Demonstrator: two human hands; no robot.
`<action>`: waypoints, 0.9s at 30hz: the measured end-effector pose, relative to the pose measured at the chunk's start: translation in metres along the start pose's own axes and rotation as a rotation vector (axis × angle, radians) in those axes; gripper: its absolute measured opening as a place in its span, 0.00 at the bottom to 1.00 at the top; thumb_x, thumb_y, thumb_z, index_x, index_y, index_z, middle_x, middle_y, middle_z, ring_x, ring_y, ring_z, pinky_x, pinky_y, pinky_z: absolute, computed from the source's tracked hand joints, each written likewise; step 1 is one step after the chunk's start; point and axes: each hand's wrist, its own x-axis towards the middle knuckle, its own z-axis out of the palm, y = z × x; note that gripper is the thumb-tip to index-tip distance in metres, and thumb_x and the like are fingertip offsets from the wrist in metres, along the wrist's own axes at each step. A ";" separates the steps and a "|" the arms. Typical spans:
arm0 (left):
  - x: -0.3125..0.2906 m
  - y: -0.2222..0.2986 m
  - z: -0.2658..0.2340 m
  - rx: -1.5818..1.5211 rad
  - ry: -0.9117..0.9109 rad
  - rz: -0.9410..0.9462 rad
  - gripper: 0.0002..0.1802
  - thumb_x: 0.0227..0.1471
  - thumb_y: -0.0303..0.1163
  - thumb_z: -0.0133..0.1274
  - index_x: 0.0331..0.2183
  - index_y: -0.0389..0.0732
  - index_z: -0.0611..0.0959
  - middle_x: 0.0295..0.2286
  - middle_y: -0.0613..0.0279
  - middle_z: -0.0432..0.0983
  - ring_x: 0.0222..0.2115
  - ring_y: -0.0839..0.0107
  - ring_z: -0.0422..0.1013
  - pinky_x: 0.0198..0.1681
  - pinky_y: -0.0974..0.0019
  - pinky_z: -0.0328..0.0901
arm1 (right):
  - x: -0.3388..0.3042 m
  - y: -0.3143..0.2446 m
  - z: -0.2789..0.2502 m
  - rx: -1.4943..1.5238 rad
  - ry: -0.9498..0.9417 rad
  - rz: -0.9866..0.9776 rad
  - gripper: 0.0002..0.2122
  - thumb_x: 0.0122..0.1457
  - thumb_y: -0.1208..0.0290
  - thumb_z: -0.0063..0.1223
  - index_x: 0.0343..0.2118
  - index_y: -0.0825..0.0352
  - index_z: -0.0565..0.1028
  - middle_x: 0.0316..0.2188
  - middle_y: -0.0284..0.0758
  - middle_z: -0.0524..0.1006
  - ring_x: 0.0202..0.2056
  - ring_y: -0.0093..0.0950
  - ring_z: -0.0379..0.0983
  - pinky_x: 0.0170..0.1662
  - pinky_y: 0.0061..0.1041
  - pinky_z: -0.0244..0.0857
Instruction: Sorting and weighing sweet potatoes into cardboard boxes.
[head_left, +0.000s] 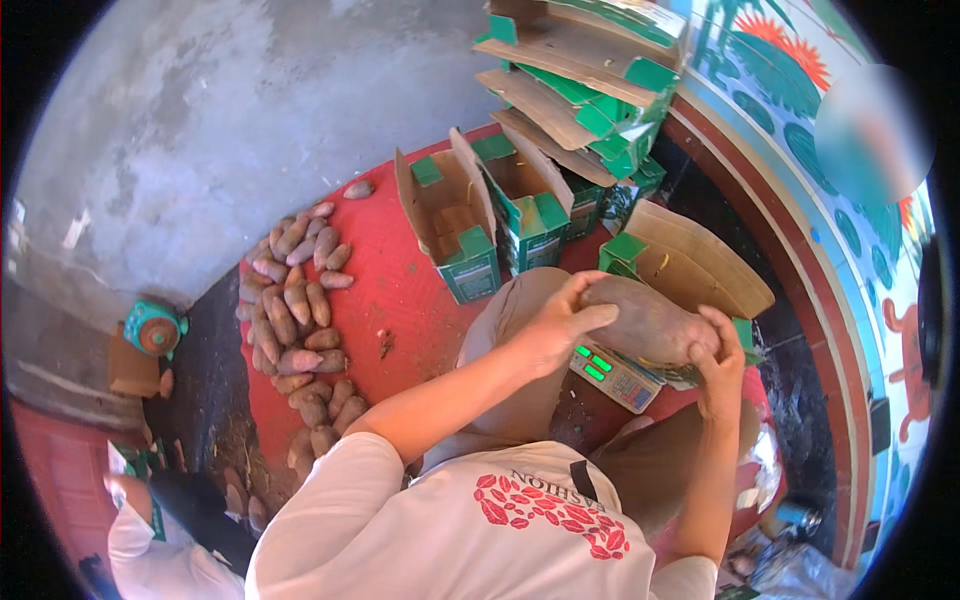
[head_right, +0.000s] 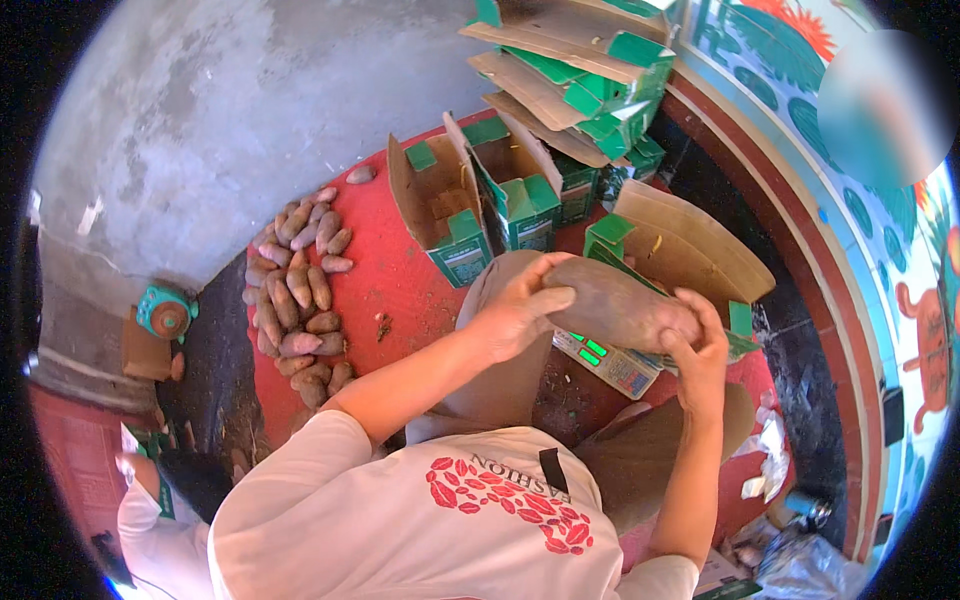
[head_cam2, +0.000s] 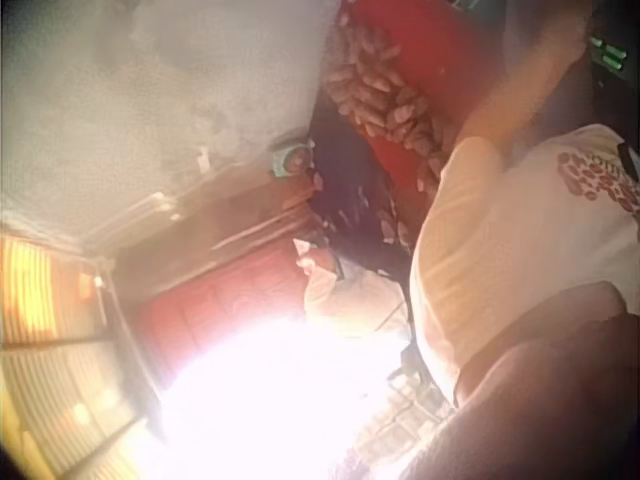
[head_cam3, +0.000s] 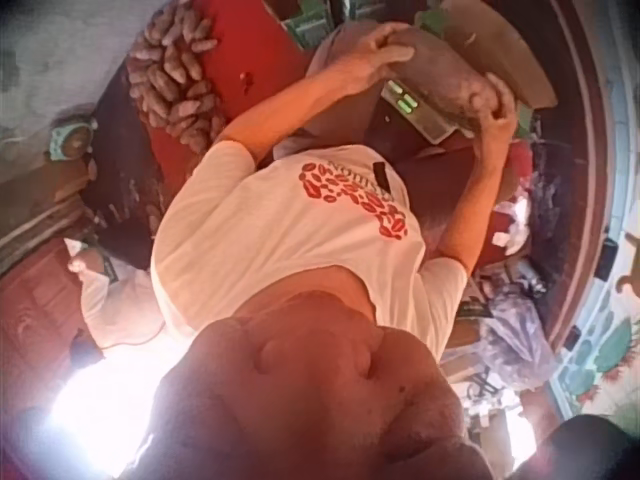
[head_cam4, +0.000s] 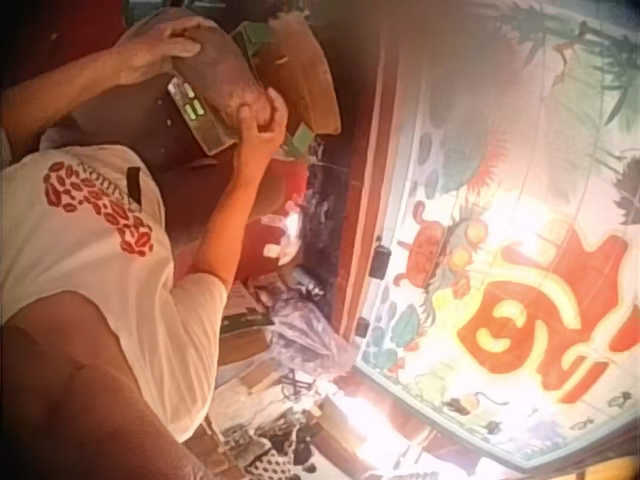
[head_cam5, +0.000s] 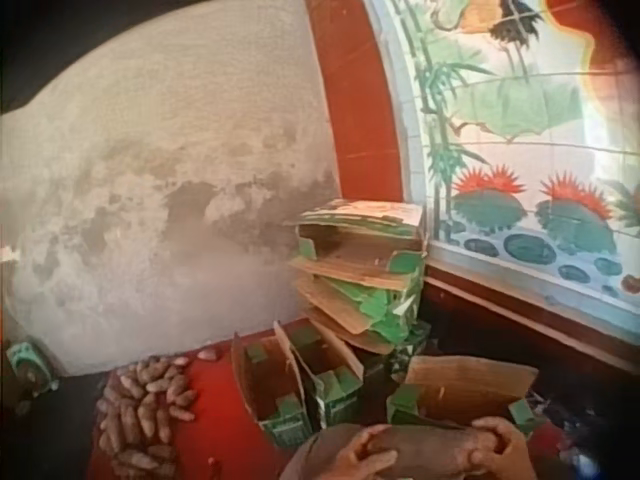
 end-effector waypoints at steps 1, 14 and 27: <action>0.002 -0.004 0.002 -0.015 -0.066 -0.002 0.30 0.48 0.30 0.53 0.53 0.46 0.61 0.44 0.63 0.64 0.46 0.70 0.63 0.45 0.63 0.63 | -0.002 0.001 -0.004 0.030 0.065 0.029 0.23 0.43 0.72 0.58 0.46 0.67 0.69 0.41 0.34 0.70 0.44 0.25 0.66 0.48 0.23 0.59; -0.004 0.001 -0.141 0.665 0.430 0.400 0.15 0.50 0.26 0.51 0.42 0.38 0.73 0.39 0.62 0.70 0.40 0.77 0.66 0.44 0.72 0.62 | 0.040 0.012 -0.091 -0.973 0.605 -0.220 0.16 0.46 0.70 0.59 0.39 0.67 0.72 0.38 0.40 0.73 0.40 0.34 0.70 0.44 0.27 0.61; -0.044 -0.036 -0.259 1.162 0.856 0.229 0.18 0.45 0.32 0.55 0.40 0.36 0.75 0.33 0.56 0.74 0.35 0.69 0.70 0.40 0.68 0.64 | 0.065 0.088 -0.112 -1.176 0.348 0.088 0.17 0.38 0.73 0.61 0.36 0.65 0.74 0.31 0.45 0.75 0.35 0.41 0.72 0.39 0.31 0.65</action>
